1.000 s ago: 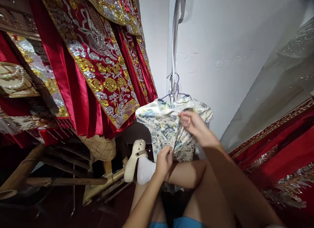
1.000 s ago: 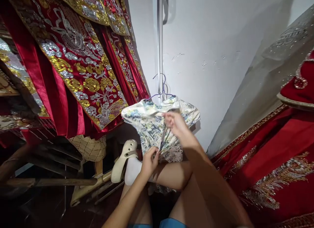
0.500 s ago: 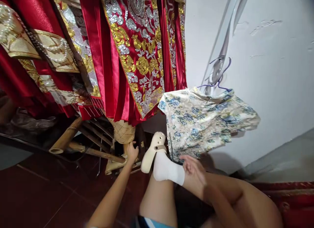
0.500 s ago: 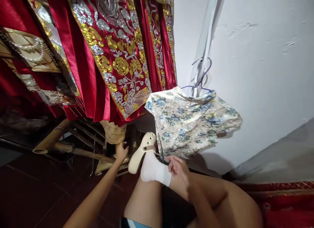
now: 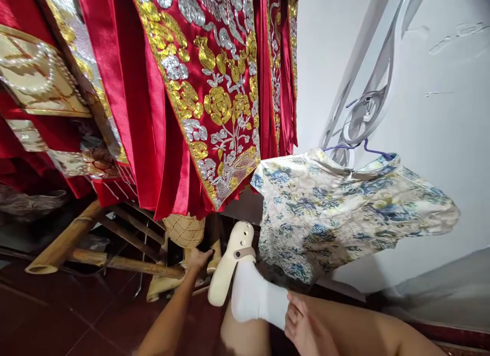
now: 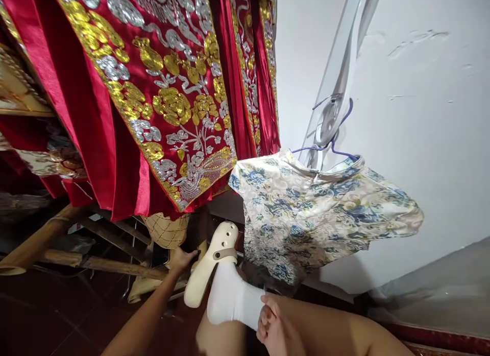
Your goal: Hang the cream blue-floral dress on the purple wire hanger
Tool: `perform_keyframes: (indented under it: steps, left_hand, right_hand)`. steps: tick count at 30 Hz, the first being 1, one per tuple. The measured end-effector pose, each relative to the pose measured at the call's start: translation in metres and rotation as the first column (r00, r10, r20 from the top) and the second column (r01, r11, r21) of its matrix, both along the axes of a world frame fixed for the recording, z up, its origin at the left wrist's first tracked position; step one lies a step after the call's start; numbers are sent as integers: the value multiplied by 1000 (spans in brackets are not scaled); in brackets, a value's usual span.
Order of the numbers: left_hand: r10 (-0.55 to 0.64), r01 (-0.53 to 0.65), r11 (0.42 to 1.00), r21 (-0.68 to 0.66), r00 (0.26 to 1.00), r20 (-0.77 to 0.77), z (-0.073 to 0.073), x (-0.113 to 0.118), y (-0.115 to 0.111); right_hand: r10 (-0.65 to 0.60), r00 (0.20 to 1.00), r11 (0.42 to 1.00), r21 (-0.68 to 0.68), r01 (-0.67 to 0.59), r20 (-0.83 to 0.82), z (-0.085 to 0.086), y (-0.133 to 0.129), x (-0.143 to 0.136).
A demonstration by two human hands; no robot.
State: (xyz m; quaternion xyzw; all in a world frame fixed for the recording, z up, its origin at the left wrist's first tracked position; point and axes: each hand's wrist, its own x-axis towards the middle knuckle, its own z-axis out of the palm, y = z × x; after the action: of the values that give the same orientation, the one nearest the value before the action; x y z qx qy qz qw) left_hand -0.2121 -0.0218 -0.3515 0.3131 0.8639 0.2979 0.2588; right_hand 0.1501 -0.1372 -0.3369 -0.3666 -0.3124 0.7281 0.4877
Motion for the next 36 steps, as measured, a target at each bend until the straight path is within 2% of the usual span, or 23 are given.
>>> perform_keyframes:
  steps: [3,6,7,9,10,12,15,17,20,23,27,30,36]
  left_hand:
    - [76,-86,993,82,991,114,5,0,-26]
    - [79,-119,980,161,969,236,11,22,-86]
    - [67,-130,969,210,957,281,14,36,-109]
    - [10,-226,876,425,891,453,22,72,-153]
    - [-44,-209,854,476,883,467,28,93,-171]
    - [-242,-40,830,556,872,425,41,134,-193]
    - [-373,100,768,632,872,316,64,182,-198]
    - [-448,216,744,632,863,233,77,199,-193]
    - [-546,369,696,616,829,121,91,212,-188]
    - [-620,452,641,620,781,72,103,220,-191]
    - [-641,444,621,646,761,94,119,228,-198]
    - [-642,413,618,669,757,125,128,231,-202]
    - [-682,410,632,658,697,221,131,235,-201]
  right_hand:
    - [-42,991,989,-149,22,-129,16,5,1]
    - [-47,975,968,-250,-10,-219,37,7,-13]
    - [-30,977,969,-245,-23,-209,44,5,-22]
    - [32,986,978,-200,-66,-166,58,-3,-45]
    - [67,986,979,-179,-95,-154,64,-8,-56]
    - [61,983,976,-196,-95,-176,74,-19,-76]
    - [-152,961,938,-340,67,-231,86,-31,-87]
    - [-284,931,899,-401,177,-228,94,-35,-80]
    - [-329,917,881,-424,212,-225,107,-37,-59]
    - [-323,917,894,-395,214,-234,117,-38,-41]
    - [-244,920,928,-349,130,-306,126,-42,-27]
    - [-224,911,932,-349,97,-345,131,-47,-20]
    - [-235,882,946,-305,111,-409,128,-52,-10]
